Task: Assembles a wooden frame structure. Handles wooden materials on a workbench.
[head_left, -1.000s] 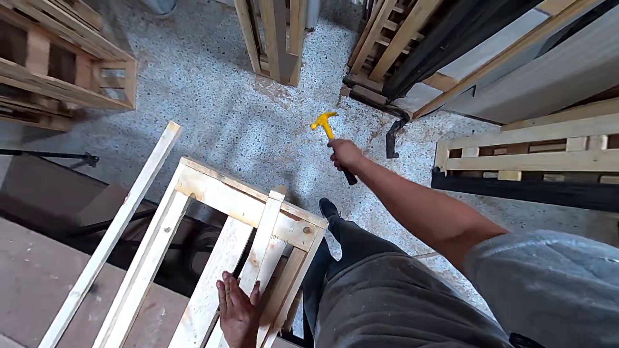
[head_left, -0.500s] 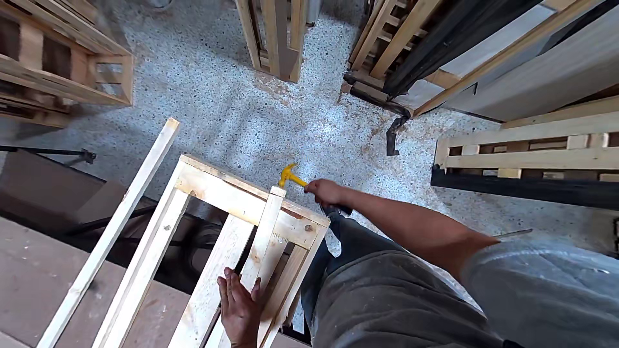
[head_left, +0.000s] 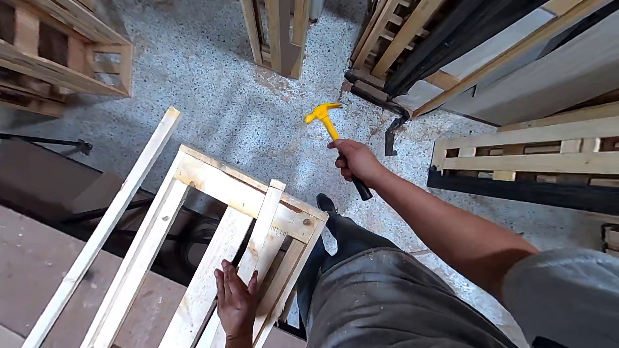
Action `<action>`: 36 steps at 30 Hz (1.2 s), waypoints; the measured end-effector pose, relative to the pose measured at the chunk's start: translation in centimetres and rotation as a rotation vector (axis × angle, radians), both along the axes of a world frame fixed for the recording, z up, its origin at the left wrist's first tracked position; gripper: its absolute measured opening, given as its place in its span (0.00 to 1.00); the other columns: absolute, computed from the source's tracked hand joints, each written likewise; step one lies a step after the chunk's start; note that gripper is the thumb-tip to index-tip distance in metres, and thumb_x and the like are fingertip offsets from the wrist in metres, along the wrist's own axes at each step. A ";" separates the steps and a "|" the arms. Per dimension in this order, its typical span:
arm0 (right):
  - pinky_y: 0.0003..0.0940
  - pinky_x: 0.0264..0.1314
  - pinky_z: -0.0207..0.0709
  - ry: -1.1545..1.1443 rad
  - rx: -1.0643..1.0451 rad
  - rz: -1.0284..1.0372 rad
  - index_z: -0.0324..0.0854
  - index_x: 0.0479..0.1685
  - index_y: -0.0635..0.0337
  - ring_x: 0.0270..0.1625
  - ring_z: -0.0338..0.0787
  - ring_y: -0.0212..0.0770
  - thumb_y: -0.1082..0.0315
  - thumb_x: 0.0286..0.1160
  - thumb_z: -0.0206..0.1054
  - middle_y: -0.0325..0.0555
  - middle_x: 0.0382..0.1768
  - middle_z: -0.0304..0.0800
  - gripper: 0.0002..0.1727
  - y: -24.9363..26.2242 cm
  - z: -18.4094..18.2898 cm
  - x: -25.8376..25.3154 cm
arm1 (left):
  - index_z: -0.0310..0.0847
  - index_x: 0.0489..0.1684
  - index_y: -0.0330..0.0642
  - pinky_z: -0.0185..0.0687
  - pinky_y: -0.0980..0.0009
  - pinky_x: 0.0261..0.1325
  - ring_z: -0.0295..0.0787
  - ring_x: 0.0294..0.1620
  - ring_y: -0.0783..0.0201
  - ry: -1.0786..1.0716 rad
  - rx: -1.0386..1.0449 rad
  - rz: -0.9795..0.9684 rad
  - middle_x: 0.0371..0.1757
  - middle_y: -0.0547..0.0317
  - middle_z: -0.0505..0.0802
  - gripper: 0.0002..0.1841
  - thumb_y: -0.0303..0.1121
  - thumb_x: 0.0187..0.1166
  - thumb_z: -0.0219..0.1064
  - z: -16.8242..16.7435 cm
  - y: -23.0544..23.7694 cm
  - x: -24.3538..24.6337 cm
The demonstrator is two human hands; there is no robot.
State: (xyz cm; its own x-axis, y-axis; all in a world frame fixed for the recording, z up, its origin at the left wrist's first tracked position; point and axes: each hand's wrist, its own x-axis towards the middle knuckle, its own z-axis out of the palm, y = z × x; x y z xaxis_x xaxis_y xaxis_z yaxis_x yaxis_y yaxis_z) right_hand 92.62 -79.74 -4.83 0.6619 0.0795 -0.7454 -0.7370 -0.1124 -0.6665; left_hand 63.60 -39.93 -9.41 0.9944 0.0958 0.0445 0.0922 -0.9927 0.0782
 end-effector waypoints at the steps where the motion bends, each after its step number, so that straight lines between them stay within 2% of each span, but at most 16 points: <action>1: 0.30 0.15 0.72 -0.014 0.031 -0.059 0.76 0.74 0.49 0.13 0.70 0.33 0.43 0.95 0.43 0.38 0.20 0.75 0.27 -0.1 1.0 -0.1 | 0.73 0.78 0.23 0.76 0.50 0.81 0.78 0.81 0.38 -0.005 0.000 0.001 0.77 0.34 0.84 0.45 0.63 0.81 0.60 0.0 0.0 0.1; 4: 0.31 0.15 0.70 -0.009 0.062 0.040 0.76 0.75 0.50 0.13 0.69 0.35 0.44 0.95 0.44 0.40 0.21 0.75 0.27 -0.1 0.2 -2.5 | 0.73 0.78 0.25 0.76 0.50 0.81 0.78 0.81 0.38 -0.008 0.011 0.002 0.77 0.36 0.84 0.44 0.63 0.81 0.60 -0.1 0.2 0.2; 7: 0.32 0.15 0.72 0.078 0.002 0.147 0.79 0.69 0.52 0.13 0.72 0.36 0.43 0.94 0.47 0.43 0.21 0.79 0.27 0.0 -3.2 -5.6 | 0.74 0.78 0.25 0.76 0.51 0.81 0.78 0.81 0.39 0.001 0.006 0.003 0.78 0.36 0.84 0.44 0.63 0.81 0.59 -0.1 0.1 0.2; 10: 0.34 0.17 0.74 0.098 -0.060 0.202 0.80 0.66 0.52 0.14 0.74 0.39 0.42 0.93 0.50 0.46 0.22 0.80 0.26 -0.2 -3.7 -8.2 | 0.74 0.78 0.25 0.79 0.51 0.78 0.80 0.80 0.40 0.033 -0.011 0.012 0.77 0.37 0.84 0.45 0.64 0.81 0.59 0.7 0.3 0.1; 12: 0.34 0.17 0.74 0.060 -0.075 0.234 0.81 0.64 0.51 0.14 0.75 0.39 0.42 0.91 0.53 0.45 0.20 0.79 0.25 -0.8 -3.0 -8.6 | 0.78 0.72 0.25 0.84 0.52 0.74 0.85 0.75 0.43 0.024 0.004 0.003 0.71 0.38 0.89 0.42 0.64 0.82 0.59 1.5 0.5 0.1; 13: 0.35 0.17 0.74 0.034 -0.090 0.249 0.82 0.64 0.50 0.14 0.75 0.40 0.42 0.91 0.54 0.45 0.19 0.79 0.24 -1.0 -2.6 -8.6 | 0.82 0.67 0.25 0.85 0.52 0.72 0.89 0.71 0.44 0.009 0.015 -0.008 0.66 0.38 0.92 0.40 0.62 0.83 0.59 2.0 0.6 0.3; 15: 0.36 0.18 0.75 -0.022 -0.129 0.264 0.82 0.65 0.48 0.14 0.76 0.40 0.42 0.90 0.55 0.44 0.19 0.80 0.24 -1.7 -2.0 -7.8 | 0.87 0.57 0.27 0.89 0.51 0.63 0.95 0.58 0.43 -0.012 0.059 -0.022 0.52 0.38 0.95 0.38 0.62 0.83 0.58 2.7 0.3 1.4; 18: 0.36 0.17 0.75 -0.078 -0.162 0.242 0.82 0.68 0.47 0.14 0.76 0.40 0.41 0.90 0.54 0.44 0.20 0.81 0.25 -1.4 -0.9 -6.1 | 0.87 0.53 0.29 0.89 0.51 0.53 0.92 0.50 0.42 0.037 0.067 0.001 0.44 0.40 0.92 0.36 0.62 0.81 0.59 3.8 -0.5 3.8; 20: 0.36 0.18 0.75 -0.086 -0.162 0.195 0.81 0.69 0.50 0.14 0.76 0.40 0.43 0.91 0.53 0.45 0.21 0.81 0.25 -1.0 0.1 -5.3 | 0.87 0.50 0.30 0.89 0.52 0.45 0.93 0.44 0.44 0.072 0.107 -0.053 0.39 0.42 0.92 0.37 0.64 0.80 0.58 4.2 -0.5 4.4; 23: 0.35 0.17 0.75 -0.076 -0.150 0.169 0.80 0.69 0.50 0.14 0.76 0.40 0.42 0.92 0.52 0.45 0.21 0.81 0.26 -1.0 1.5 -5.4 | 0.88 0.46 0.30 0.91 0.50 0.39 0.95 0.38 0.45 0.102 0.118 -0.088 0.35 0.42 0.93 0.36 0.63 0.81 0.57 5.0 1.6 0.7; 26: 0.35 0.16 0.75 -0.093 -0.158 0.215 0.81 0.70 0.48 0.14 0.76 0.40 0.42 0.91 0.53 0.45 0.21 0.82 0.25 -2.1 1.6 -6.7 | 0.87 0.40 0.34 0.89 0.54 0.32 0.94 0.33 0.48 0.094 0.122 -0.128 0.29 0.47 0.91 0.36 0.65 0.81 0.55 4.8 2.6 -0.4; 30: 0.35 0.16 0.74 -0.094 -0.174 0.239 0.81 0.70 0.46 0.13 0.75 0.39 0.43 0.91 0.54 0.44 0.19 0.80 0.24 -2.7 1.8 -7.8 | 0.90 0.43 0.33 0.91 0.54 0.31 0.96 0.33 0.49 0.108 0.105 -0.142 0.31 0.47 0.93 0.36 0.65 0.77 0.60 4.5 0.2 2.4; 33: 0.37 0.16 0.74 -0.093 -0.174 0.249 0.82 0.69 0.46 0.14 0.76 0.40 0.42 0.91 0.54 0.44 0.19 0.81 0.24 -2.5 1.8 -8.8 | 0.89 0.47 0.33 0.91 0.50 0.34 0.95 0.36 0.47 0.175 0.075 -0.116 0.33 0.45 0.94 0.33 0.62 0.78 0.62 5.5 1.1 -0.8; 36: 0.38 0.20 0.77 -0.154 -0.203 0.289 0.82 0.69 0.44 0.17 0.79 0.40 0.42 0.90 0.55 0.42 0.19 0.81 0.24 -3.1 2.2 -8.9 | 0.87 0.44 0.36 0.91 0.51 0.34 0.95 0.36 0.47 0.199 0.081 -0.122 0.32 0.47 0.93 0.31 0.61 0.78 0.62 5.2 1.9 -2.0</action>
State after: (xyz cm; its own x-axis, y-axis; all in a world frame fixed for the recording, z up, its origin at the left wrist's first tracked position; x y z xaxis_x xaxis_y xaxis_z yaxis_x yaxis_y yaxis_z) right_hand 83.73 -82.85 -2.61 0.7394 0.1404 -0.6585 -0.5483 -0.4419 -0.7099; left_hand 61.59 -38.01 -4.22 0.9884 -0.0213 -0.1504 -0.0230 -0.9997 -0.0099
